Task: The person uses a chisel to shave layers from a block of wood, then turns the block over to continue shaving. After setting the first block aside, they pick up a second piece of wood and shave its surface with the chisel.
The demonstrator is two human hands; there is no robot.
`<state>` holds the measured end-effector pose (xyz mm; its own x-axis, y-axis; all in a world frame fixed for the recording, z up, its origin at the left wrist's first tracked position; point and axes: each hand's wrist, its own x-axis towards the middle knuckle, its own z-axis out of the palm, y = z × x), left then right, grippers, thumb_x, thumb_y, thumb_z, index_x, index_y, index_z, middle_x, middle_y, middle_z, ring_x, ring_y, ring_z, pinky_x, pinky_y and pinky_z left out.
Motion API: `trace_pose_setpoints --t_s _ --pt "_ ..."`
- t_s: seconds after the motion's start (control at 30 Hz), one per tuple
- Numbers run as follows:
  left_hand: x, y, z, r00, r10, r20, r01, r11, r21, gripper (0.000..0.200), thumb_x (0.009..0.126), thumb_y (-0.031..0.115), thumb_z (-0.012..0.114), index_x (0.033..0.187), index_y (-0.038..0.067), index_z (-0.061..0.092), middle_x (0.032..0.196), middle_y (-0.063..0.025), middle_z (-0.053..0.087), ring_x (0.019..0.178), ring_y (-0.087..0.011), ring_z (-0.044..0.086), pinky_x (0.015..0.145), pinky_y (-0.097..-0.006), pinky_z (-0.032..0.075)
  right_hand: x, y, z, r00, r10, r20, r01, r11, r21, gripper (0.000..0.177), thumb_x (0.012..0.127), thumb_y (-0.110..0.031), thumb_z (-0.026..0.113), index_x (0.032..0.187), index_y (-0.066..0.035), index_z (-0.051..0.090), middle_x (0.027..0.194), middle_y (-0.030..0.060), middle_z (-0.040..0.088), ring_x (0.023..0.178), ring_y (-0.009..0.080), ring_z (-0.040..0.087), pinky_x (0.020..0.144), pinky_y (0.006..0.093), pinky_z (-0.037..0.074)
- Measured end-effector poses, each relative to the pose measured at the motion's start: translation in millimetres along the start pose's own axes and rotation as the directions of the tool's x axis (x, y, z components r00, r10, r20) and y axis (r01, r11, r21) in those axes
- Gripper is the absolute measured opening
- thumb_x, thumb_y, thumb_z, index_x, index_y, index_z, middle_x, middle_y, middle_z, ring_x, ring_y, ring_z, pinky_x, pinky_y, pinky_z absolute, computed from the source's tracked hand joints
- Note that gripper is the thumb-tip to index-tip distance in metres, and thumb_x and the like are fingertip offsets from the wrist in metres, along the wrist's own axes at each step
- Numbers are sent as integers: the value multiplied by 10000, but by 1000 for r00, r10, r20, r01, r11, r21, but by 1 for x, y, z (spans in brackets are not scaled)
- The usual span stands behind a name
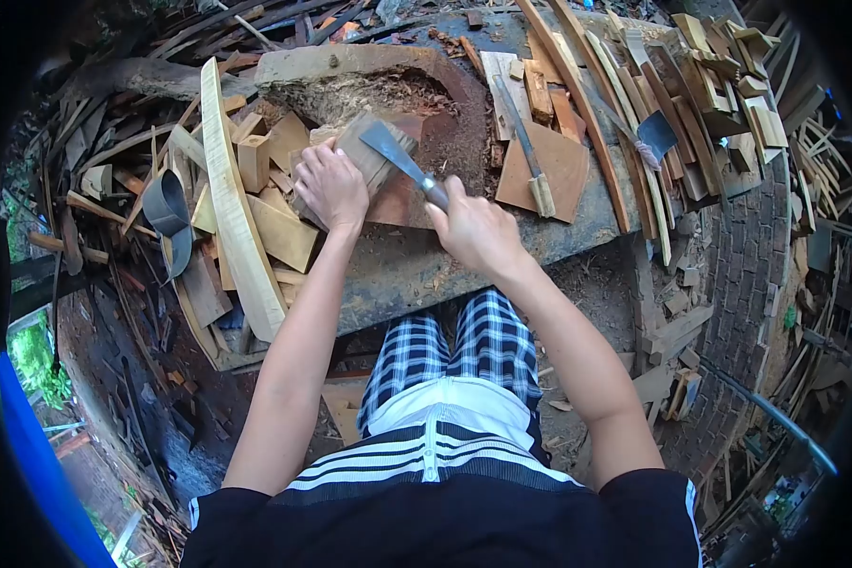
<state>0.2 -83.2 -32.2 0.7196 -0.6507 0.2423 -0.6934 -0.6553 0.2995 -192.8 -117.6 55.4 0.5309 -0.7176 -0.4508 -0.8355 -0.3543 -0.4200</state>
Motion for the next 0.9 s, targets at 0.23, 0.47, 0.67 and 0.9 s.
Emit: trace_pose_setpoints --t_s 0.23,0.47,0.67,0.9 --pt "0 -1 1 1000 10 14 -9 1000 -14 252 943 236 520 1146 105 590 1113 -88 540 1090 -292 502 925 -457 365 0 3 -13 997 70 41 -72 997 30 426 991 -431 449 1138 -32 480 887 270 682 874 462 665 771 563 509" --pt "-1 0 0 1000 24 -5 -24 999 22 252 943 237 521 1148 104 587 1116 -90 539 1074 -291 513 907 -461 376 29 -3 -15 999 36 31 -40 993 110 488 986 -484 450 1094 -14 520 928 293 673 923 471 654 800 558 501" --pt "-1 2 0 1000 -3 24 3 1000 19 250 932 223 530 1147 104 577 1113 -91 538 1066 -294 512 914 -464 375 3 21 -27 993 44 106 -54 994 92 478 994 -484 438 1084 -24 527 924 276 678 914 452 660 789 549 503" --pt "2 5 -4 998 -20 67 17 999 42 242 954 227 502 1158 111 558 1130 -91 537 1115 -304 497 958 -482 363 43 14 -36 989 -17 144 1 994 107 495 995 -488 433 1101 -14 529 907 262 676 899 442 662 778 541 503"
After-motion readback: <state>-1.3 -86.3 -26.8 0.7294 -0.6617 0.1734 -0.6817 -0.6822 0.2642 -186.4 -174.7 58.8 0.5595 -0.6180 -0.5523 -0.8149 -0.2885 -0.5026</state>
